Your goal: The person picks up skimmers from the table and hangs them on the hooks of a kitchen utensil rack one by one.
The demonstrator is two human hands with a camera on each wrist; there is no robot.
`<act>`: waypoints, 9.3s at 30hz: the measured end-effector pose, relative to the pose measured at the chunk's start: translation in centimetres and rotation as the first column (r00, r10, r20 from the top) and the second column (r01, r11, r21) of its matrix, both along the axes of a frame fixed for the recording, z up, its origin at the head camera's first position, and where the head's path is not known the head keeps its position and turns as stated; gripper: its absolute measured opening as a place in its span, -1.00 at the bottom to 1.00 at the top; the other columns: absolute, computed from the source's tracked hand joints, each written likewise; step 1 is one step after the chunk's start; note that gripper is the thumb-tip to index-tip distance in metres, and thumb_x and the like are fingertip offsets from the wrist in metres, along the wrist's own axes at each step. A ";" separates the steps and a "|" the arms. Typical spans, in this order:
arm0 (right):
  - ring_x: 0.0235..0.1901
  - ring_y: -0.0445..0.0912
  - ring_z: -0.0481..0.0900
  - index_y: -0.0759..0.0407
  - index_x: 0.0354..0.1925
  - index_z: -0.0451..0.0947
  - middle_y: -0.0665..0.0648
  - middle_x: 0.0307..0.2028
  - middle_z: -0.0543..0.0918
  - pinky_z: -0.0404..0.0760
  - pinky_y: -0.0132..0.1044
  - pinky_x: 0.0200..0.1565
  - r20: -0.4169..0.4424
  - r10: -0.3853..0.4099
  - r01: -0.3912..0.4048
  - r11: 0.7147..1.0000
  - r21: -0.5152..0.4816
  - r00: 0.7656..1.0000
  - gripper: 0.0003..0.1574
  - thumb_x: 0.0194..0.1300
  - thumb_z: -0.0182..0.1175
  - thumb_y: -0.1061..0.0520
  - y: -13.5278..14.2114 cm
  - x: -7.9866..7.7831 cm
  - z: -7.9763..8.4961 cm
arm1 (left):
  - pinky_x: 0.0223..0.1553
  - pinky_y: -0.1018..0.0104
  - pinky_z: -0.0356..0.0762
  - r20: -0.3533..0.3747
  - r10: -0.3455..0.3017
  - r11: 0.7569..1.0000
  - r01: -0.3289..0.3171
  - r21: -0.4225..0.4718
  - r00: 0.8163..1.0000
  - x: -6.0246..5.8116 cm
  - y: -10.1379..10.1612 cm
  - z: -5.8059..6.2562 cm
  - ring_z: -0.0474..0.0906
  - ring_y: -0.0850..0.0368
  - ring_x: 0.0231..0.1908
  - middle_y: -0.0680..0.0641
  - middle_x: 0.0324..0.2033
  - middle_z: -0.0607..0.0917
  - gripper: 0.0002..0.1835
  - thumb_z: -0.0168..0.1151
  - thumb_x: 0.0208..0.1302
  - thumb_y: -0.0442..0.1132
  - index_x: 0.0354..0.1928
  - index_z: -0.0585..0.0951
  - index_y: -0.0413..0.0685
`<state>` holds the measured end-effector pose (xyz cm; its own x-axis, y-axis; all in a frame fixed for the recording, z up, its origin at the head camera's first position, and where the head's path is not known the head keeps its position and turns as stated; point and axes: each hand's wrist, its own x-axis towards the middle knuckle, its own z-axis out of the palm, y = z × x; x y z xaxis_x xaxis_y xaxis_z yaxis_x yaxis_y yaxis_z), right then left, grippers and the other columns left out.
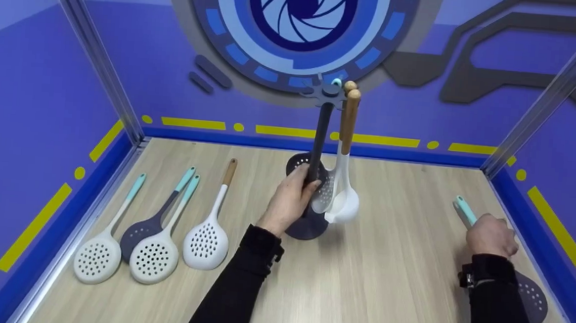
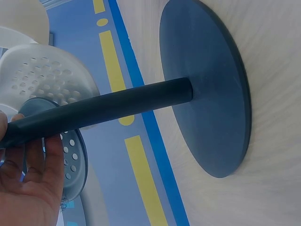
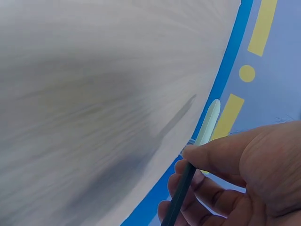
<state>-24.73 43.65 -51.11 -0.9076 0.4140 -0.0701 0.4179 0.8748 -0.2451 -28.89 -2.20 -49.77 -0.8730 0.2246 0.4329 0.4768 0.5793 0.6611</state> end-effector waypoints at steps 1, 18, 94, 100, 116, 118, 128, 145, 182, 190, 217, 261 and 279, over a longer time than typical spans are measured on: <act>-0.38 0.40 0.54 0.58 -0.16 0.46 0.54 -0.30 0.45 0.48 0.09 -0.59 0.003 0.001 -0.001 1.000 0.000 1.000 -0.71 0.27 -0.03 0.33 -0.1 0.0 0.1 | -0.07 0.28 0.60 -0.001 -0.002 1.000 0.002 0.004 1.000 0.0 0.0 0.0 0.55 0.27 -0.18 0.15 -0.16 0.55 -0.68 0.02 0.48 0.05 0.17 0.44 0.17; -0.36 0.34 0.55 0.44 -0.04 0.44 0.54 -0.23 0.48 0.45 0.03 -0.62 -0.021 0.049 -0.049 0.999 -0.004 0.999 -0.73 0.34 -0.02 0.31 -1.2 -0.5 2.3 | -0.07 0.24 0.60 -0.014 0.001 1.000 -0.001 -0.009 1.000 0.1 0.0 0.0 0.56 0.24 -0.18 0.13 -0.17 0.55 -0.67 0.01 0.48 0.06 0.17 0.43 0.16; -0.21 0.39 0.54 0.20 0.21 0.45 0.42 -0.09 0.50 0.40 0.04 -0.61 -0.360 0.136 -0.149 0.989 -0.008 0.923 -0.59 0.42 0.05 0.23 -7.0 -0.2 8.3 | -0.09 0.31 0.59 -0.007 0.003 1.000 -0.003 -0.019 1.000 0.0 0.0 -0.2 0.52 0.29 -0.20 0.16 -0.18 0.53 -0.68 0.00 0.49 0.07 0.17 0.42 0.19; -0.18 0.37 0.54 0.20 0.25 0.45 0.41 -0.07 0.51 0.44 0.09 -0.56 -0.385 0.147 -0.161 0.987 -0.006 0.911 -0.55 0.43 0.07 0.22 -7.6 -0.1 8.7 | -0.08 0.28 0.60 -0.017 0.002 1.000 -0.002 -0.021 1.000 0.0 0.0 -0.2 0.53 0.27 -0.19 0.15 -0.17 0.53 -0.66 -0.01 0.49 0.08 0.18 0.42 0.18; -0.29 0.28 0.55 0.18 0.22 0.47 0.36 -0.15 0.50 0.42 0.04 -0.56 -0.440 0.184 -0.195 0.981 0.021 0.879 -0.59 0.43 0.08 0.20 -8.8 0.3 9.6 | -0.09 0.27 0.59 -0.026 -0.006 1.000 0.005 -0.026 1.000 -0.2 0.0 -0.1 0.52 0.24 -0.20 0.12 -0.17 0.54 -0.63 0.00 0.47 0.10 0.17 0.43 0.13; -0.31 0.27 0.55 0.19 0.22 0.46 0.36 -0.16 0.50 0.42 0.05 -0.55 -0.441 0.190 -0.200 0.979 0.024 0.877 -0.59 0.44 0.09 0.20 -9.0 0.4 9.8 | -0.09 0.27 0.59 -0.024 -0.008 1.000 0.007 -0.025 1.000 -0.2 0.0 -0.1 0.52 0.24 -0.19 0.12 -0.17 0.53 -0.63 0.00 0.47 0.09 0.17 0.43 0.13; -0.34 0.22 0.52 0.20 0.22 0.45 0.33 -0.20 0.50 0.42 0.05 -0.52 -0.456 0.213 -0.227 0.974 0.025 0.864 -0.59 0.44 0.09 0.17 -9.7 0.8 10.6 | -0.13 0.30 0.58 -0.013 -0.007 1.000 0.007 -0.024 1.000 -0.1 -0.1 -0.1 0.52 0.25 -0.21 0.14 -0.17 0.53 -0.66 0.00 0.49 0.07 0.17 0.42 0.14; -0.24 0.23 0.55 0.19 0.24 0.43 0.32 -0.12 0.54 0.47 0.12 -0.42 -0.480 0.225 -0.249 0.968 0.016 0.848 -0.57 0.45 0.09 0.15 -10.8 1.4 11.6 | -0.11 0.29 0.59 -0.006 0.008 1.000 -0.008 -0.025 1.000 0.0 0.0 -0.1 0.53 0.26 -0.21 0.15 -0.17 0.54 -0.65 -0.01 0.48 0.11 0.16 0.43 0.17; -0.14 0.17 0.66 0.18 0.19 0.46 0.26 -0.12 0.61 0.60 0.10 -0.22 -0.604 0.246 -0.318 0.948 -0.014 0.758 -0.57 0.38 0.17 0.15 -14.0 2.3 13.7 | -0.07 0.26 0.60 -0.015 -0.002 1.000 0.002 -0.015 1.000 0.0 0.0 0.0 0.55 0.24 -0.18 0.12 -0.14 0.55 -0.64 0.02 0.48 0.06 0.20 0.43 0.13; -0.14 0.13 0.67 0.16 0.17 0.46 0.23 -0.13 0.61 0.62 0.09 -0.21 -0.626 0.250 -0.331 0.944 -0.014 0.739 -0.58 0.38 0.16 0.14 -14.9 2.6 14.2 | -0.03 0.27 0.60 -0.002 0.000 1.000 0.000 -0.011 1.000 0.1 0.0 0.0 0.55 0.25 -0.14 0.12 -0.12 0.56 -0.62 0.01 0.49 0.07 0.22 0.43 0.14; -0.16 0.01 0.67 0.06 0.19 0.48 0.12 -0.16 0.59 0.70 -0.04 -0.26 -0.664 0.290 -0.363 0.931 0.029 0.689 -0.58 0.40 0.17 0.07 -17.7 4.5 15.9 | -0.14 0.31 0.57 -0.001 0.001 1.000 -0.001 -0.005 1.000 0.1 0.0 -0.1 0.51 0.28 -0.23 0.17 -0.20 0.52 -0.69 0.01 0.48 0.08 0.16 0.41 0.23; -0.19 -0.10 0.67 0.04 0.10 0.48 0.05 -0.22 0.56 0.76 -0.16 -0.31 -0.707 0.378 -0.471 0.879 0.071 0.598 -0.66 0.39 0.20 0.07 -23.1 7.0 17.4 | -0.14 0.29 0.56 0.008 0.009 1.000 -0.009 -0.008 1.000 0.1 0.1 0.0 0.52 0.24 -0.23 0.14 -0.21 0.52 -0.67 0.02 0.47 0.08 0.14 0.43 0.17; -0.18 -0.15 0.67 0.00 0.12 0.49 0.01 -0.20 0.55 0.75 -0.24 -0.28 -0.708 0.410 -0.505 0.859 0.087 0.575 -0.65 0.39 0.21 0.05 -25.3 7.1 17.5 | -0.13 0.29 0.58 0.011 0.002 1.000 -0.002 -0.010 1.000 0.0 0.0 0.0 0.53 0.25 -0.22 0.14 -0.18 0.54 -0.67 0.01 0.47 0.09 0.14 0.43 0.17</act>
<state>-17.64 18.35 -33.57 -0.7761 -0.0378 0.6295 -0.3590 0.8471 -0.3918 -28.85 -2.19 -49.76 -0.8780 0.2269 0.4214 0.4686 0.5865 0.6606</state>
